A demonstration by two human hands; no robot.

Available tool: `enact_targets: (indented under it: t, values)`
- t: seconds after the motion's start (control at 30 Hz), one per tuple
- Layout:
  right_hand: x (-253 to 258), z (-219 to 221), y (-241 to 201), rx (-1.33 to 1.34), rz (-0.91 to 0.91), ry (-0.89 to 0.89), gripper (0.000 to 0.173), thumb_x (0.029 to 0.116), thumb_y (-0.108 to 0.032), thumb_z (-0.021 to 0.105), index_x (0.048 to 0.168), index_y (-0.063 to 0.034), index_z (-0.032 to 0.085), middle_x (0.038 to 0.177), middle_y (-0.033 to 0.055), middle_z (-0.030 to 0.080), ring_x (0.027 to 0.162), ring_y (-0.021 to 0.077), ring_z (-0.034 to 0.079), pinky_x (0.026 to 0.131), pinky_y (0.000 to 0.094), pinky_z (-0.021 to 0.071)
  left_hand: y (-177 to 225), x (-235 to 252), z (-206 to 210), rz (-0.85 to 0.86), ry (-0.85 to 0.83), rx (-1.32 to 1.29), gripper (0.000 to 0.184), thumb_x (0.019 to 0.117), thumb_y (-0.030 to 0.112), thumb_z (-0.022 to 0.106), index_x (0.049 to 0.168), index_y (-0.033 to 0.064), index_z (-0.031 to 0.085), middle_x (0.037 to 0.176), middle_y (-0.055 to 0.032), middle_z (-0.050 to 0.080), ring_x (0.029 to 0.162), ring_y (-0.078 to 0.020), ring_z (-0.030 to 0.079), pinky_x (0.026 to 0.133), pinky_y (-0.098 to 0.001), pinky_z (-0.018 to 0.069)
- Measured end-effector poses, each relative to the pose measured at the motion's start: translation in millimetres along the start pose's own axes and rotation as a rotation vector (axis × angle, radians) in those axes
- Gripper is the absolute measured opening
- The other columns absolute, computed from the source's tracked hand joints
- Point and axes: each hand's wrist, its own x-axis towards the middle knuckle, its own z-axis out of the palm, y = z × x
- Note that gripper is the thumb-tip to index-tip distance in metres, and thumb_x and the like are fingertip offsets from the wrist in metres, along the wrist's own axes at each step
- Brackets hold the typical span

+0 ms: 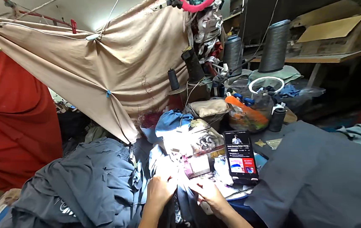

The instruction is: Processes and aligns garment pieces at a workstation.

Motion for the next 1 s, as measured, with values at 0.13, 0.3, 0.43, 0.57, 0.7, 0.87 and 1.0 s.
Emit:
enact_targets:
  t: [0.13, 0.3, 0.43, 0.57, 0.7, 0.87, 1.0]
  values:
    - [-24.3, -8.3, 13.3, -0.085, -0.080, 0.041, 0.013, 0.0915, -0.018, 0.071, 0.086, -0.0068, 0.071, 0.073, -0.0059, 0.064, 0.058, 0.0000, 0.057, 0.054, 0.0182, 0.0485, -23.3, -40.7, 46.2, 0.209, 0.344, 0.021, 0.027, 0.0886, 0.033, 0.074, 0.090, 0.0059, 0.079, 0.087, -0.0094, 0.076, 0.081, -0.0272, 0.075, 0.070, -0.0505, 0.0606]
    - [-46.0, -5.2, 21.9, -0.003, -0.052, 0.023, 0.007, 0.0892, -0.013, 0.074, 0.085, -0.0081, 0.072, 0.073, -0.0061, 0.067, 0.062, 0.0001, 0.061, 0.059, 0.0181, 0.0521, -36.9, -61.6, 90.5, 0.411, 0.643, -0.058, 0.013, 0.0852, 0.026, 0.074, 0.087, 0.0153, 0.081, 0.086, 0.0003, 0.077, 0.080, -0.0145, 0.073, 0.069, -0.0321, 0.0603]
    - [-51.3, -1.4, 24.2, 0.123, -0.008, 0.002, 0.008, 0.0896, -0.012, 0.074, 0.085, -0.0079, 0.069, 0.070, -0.0048, 0.065, 0.058, 0.0034, 0.060, 0.057, 0.0203, 0.0516, -33.5, -62.4, 105.9, 0.501, 0.683, -0.112, 0.010, 0.0877, 0.023, 0.072, 0.088, 0.0201, 0.082, 0.089, 0.0031, 0.077, 0.087, -0.0099, 0.071, 0.079, -0.0277, 0.0579]
    - [-53.2, 0.2, 24.7, 0.129, 0.012, -0.011, 0.008, 0.0898, -0.010, 0.072, 0.082, -0.0088, 0.068, 0.068, -0.0054, 0.065, 0.059, 0.0034, 0.060, 0.058, 0.0202, 0.0519, -36.5, -61.4, 113.6, 0.565, 0.666, -0.123, 0.011, 0.0896, 0.022, 0.072, 0.092, 0.0216, 0.083, 0.089, 0.0039, 0.075, 0.089, -0.0095, 0.067, 0.083, -0.0275, 0.0531]
    - [-56.0, 0.7, 24.9, 0.069, 0.011, -0.023, 0.011, 0.0896, -0.010, 0.070, 0.079, -0.0104, 0.068, 0.067, -0.0068, 0.065, 0.060, 0.0020, 0.061, 0.061, 0.0198, 0.0524, -38.1, -63.5, 117.0, 0.597, 0.670, -0.159, 0.010, 0.0900, 0.021, 0.073, 0.093, 0.0201, 0.082, 0.088, 0.0030, 0.074, 0.088, -0.0095, 0.066, 0.083, -0.0261, 0.0518]
    - [-60.0, 0.1, 23.3, 0.034, -0.004, -0.037, 0.009, 0.0903, -0.009, 0.069, 0.082, -0.0085, 0.072, 0.071, -0.0056, 0.069, 0.066, 0.0021, 0.065, 0.067, 0.0205, 0.0559, -41.4, -67.7, 119.9, 0.622, 0.667, -0.172, 0.010, 0.0912, 0.021, 0.073, 0.095, 0.0195, 0.082, 0.089, 0.0029, 0.074, 0.090, -0.0104, 0.066, 0.085, -0.0271, 0.0521]
    - [-61.5, 0.0, 23.7, 0.043, 0.007, -0.046, 0.009, 0.0906, -0.008, 0.069, 0.083, -0.0083, 0.074, 0.074, -0.0050, 0.071, 0.069, 0.0021, 0.067, 0.070, 0.0210, 0.0569, -41.3, -69.6, 123.6, 0.630, 0.691, -0.183, 0.010, 0.0908, 0.020, 0.074, 0.095, 0.0192, 0.082, 0.090, 0.0033, 0.074, 0.090, -0.0094, 0.065, 0.085, -0.0261, 0.0511]
